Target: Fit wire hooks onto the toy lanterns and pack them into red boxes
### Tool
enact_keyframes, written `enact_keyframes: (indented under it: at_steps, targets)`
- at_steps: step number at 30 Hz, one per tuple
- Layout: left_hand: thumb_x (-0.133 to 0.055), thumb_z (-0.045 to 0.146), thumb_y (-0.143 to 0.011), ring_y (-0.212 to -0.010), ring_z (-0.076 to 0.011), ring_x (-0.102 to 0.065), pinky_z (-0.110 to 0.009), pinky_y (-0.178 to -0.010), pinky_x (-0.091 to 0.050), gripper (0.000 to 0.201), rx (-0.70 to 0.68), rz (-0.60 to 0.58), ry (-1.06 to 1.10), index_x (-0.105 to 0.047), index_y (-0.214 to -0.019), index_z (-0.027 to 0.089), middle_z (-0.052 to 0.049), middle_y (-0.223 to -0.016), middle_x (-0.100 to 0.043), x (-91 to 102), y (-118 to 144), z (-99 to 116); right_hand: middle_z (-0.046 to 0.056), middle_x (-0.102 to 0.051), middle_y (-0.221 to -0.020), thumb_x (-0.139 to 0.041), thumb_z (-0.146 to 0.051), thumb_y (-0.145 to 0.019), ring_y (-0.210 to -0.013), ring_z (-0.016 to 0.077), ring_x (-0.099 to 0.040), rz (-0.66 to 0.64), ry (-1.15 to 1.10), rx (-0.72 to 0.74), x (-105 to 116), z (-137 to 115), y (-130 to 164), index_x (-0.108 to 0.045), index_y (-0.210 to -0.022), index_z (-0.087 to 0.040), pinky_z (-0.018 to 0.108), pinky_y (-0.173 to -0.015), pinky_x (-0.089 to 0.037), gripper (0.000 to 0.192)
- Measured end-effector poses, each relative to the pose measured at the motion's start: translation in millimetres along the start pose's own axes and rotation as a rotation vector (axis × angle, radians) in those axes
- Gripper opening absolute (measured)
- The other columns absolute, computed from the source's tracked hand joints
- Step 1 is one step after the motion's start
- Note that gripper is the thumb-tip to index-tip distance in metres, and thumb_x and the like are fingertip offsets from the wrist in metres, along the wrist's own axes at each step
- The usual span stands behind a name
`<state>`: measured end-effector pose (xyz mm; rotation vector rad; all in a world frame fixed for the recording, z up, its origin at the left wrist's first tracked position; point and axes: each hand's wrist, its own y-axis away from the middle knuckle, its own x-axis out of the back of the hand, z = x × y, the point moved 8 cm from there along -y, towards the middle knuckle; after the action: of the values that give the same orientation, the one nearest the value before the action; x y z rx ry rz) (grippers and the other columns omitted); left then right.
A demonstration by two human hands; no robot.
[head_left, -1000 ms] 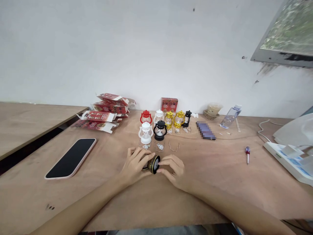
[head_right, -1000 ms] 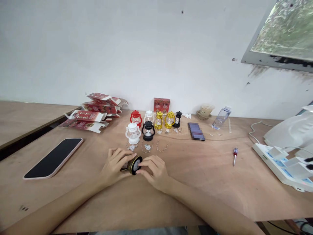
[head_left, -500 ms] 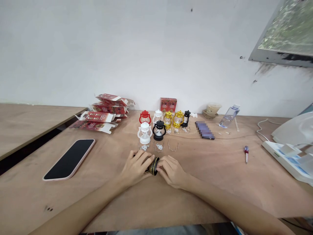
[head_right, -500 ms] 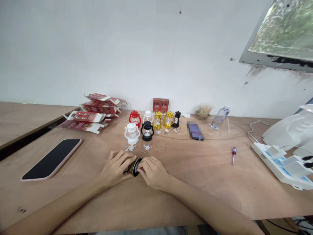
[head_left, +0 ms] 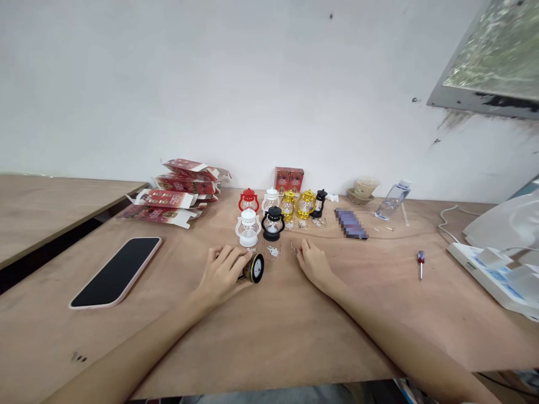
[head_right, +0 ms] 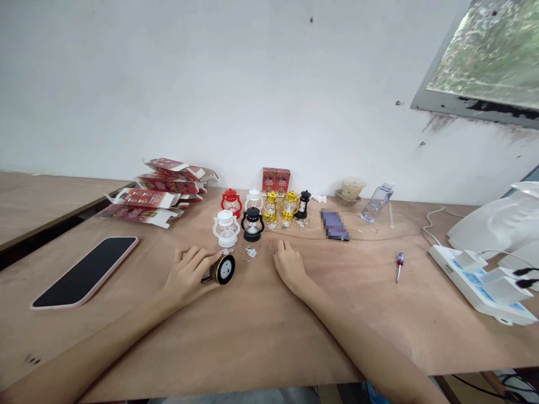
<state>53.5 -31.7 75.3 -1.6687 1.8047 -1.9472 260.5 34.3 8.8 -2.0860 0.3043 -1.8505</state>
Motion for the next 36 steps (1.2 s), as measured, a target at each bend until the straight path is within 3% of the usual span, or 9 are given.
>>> enact_keyframes:
  at_steps: [5, 7, 11, 14, 18, 21, 28, 31, 36]
  targets:
    - [-0.047, 0.035, -0.088, -0.08, -0.0209, -0.055, -0.035, -0.072, -0.028, 0.027, 0.013, -0.029, 0.014, -0.058, -0.102, 0.015, -0.008, -0.09, -0.068, -4.3, 0.2, 2.4, 0.006, -0.064, -0.088, -0.045, -0.017, -0.089, -0.078, 0.0178, -0.06, -0.001, -0.028, 0.055, 2.9, 3.0, -9.1, -0.055, -0.083, -0.017, 0.026, -0.062, -0.036, 0.011]
    - [-0.048, 0.036, -0.088, -0.08, -0.0213, -0.055, -0.035, -0.073, -0.028, 0.028, 0.004, -0.023, 0.029, -0.058, -0.103, 0.015, -0.009, -0.09, -0.068, -4.3, 0.7, 2.2, 0.007, -0.064, -0.089, -0.046, -0.019, -0.089, -0.082, 0.0192, -0.059, 0.057, -0.043, 0.088, 9.5, 0.5, -8.0, -0.057, -0.086, -0.017, 0.027, -0.067, -0.037, 0.012]
    - [-0.047, 0.038, -0.088, -0.08, -0.0218, -0.055, -0.036, -0.074, -0.029, 0.031, -0.005, -0.008, 0.034, -0.058, -0.103, 0.014, -0.01, -0.091, -0.068, -2.9, 1.4, 2.2, 0.008, -0.064, -0.09, -0.049, -0.027, -0.089, -0.088, 0.0205, -0.054, 0.261, -0.129, 0.316, 29.5, -26.2, 7.4, -0.06, -0.088, -0.017, 0.03, -0.078, -0.037, 0.015]
    - [-0.046, 0.038, -0.089, -0.08, -0.0216, -0.056, -0.036, -0.075, -0.029, 0.03, -0.01, -0.006, 0.031, -0.058, -0.103, 0.014, -0.01, -0.091, -0.068, -2.1, 0.8, 3.6, 0.006, -0.064, -0.086, -0.054, -0.041, -0.086, -0.084, 0.0204, -0.051, 0.289, -0.13, 0.435, 31.9, -47.4, 17.1, -0.061, -0.083, -0.018, 0.031, -0.076, -0.035, 0.024]
    - [-0.043, 0.038, -0.09, -0.078, -0.021, -0.056, -0.035, -0.074, -0.03, 0.03, -0.006, 0.018, 0.028, -0.057, -0.1, 0.013, -0.009, -0.088, -0.068, 0.8, -1.1, 4.9, 0.005, -0.063, -0.079, -0.059, -0.055, -0.077, -0.08, 0.0202, -0.05, 0.242, -0.081, 0.364, 26.1, -54.7, 12.3, -0.059, -0.074, -0.019, 0.032, -0.073, -0.032, 0.036]
    - [-0.041, 0.038, -0.091, -0.077, -0.0206, -0.056, -0.035, -0.072, -0.03, 0.031, -0.012, 0.029, 0.026, -0.057, -0.099, 0.012, -0.009, -0.087, -0.068, 2.5, -2.1, 5.8, 0.004, -0.063, -0.08, -0.061, -0.058, -0.074, -0.081, 0.0209, -0.05, 0.215, -0.066, 0.303, 22.8, -55.2, 5.3, -0.058, -0.078, -0.019, 0.032, -0.072, -0.031, 0.039]
    - [-0.048, 0.036, -0.088, -0.079, -0.021, -0.057, -0.036, -0.074, -0.03, 0.027, -0.002, 0.01, 0.037, -0.057, -0.1, 0.013, -0.008, -0.089, -0.069, 1.0, -2.2, 3.8, 0.005, -0.063, -0.083, -0.06, -0.054, -0.078, -0.082, 0.023, -0.051, 0.239, -0.081, 0.262, 20.1, -57.4, -4.2, -0.056, -0.083, -0.019, 0.034, -0.07, -0.031, 0.035]
    - [-0.049, 0.034, -0.087, -0.08, -0.0205, -0.058, -0.035, -0.076, -0.03, 0.026, 0.027, 0.007, 0.071, -0.055, -0.101, 0.014, -0.008, -0.09, -0.069, -0.7, -1.9, 0.9, 0.006, -0.063, -0.081, -0.057, -0.045, -0.083, -0.079, 0.0213, -0.052, 0.361, -0.189, 0.308, 32.9, -57.9, 2.3, -0.056, -0.084, -0.018, 0.033, -0.069, -0.032, 0.027]
    - [-0.049, 0.034, -0.088, -0.081, -0.0202, -0.058, -0.035, -0.076, -0.03, 0.026, 0.049, 0.021, 0.094, -0.054, -0.103, 0.013, -0.008, -0.091, -0.068, -1.6, -0.9, -0.1, 0.004, -0.063, -0.071, -0.055, -0.025, -0.087, -0.068, 0.016, -0.052, 0.573, -0.489, 0.526, 64.8, -71.0, 32.3, -0.055, -0.077, -0.018, 0.031, -0.066, -0.035, 0.013]
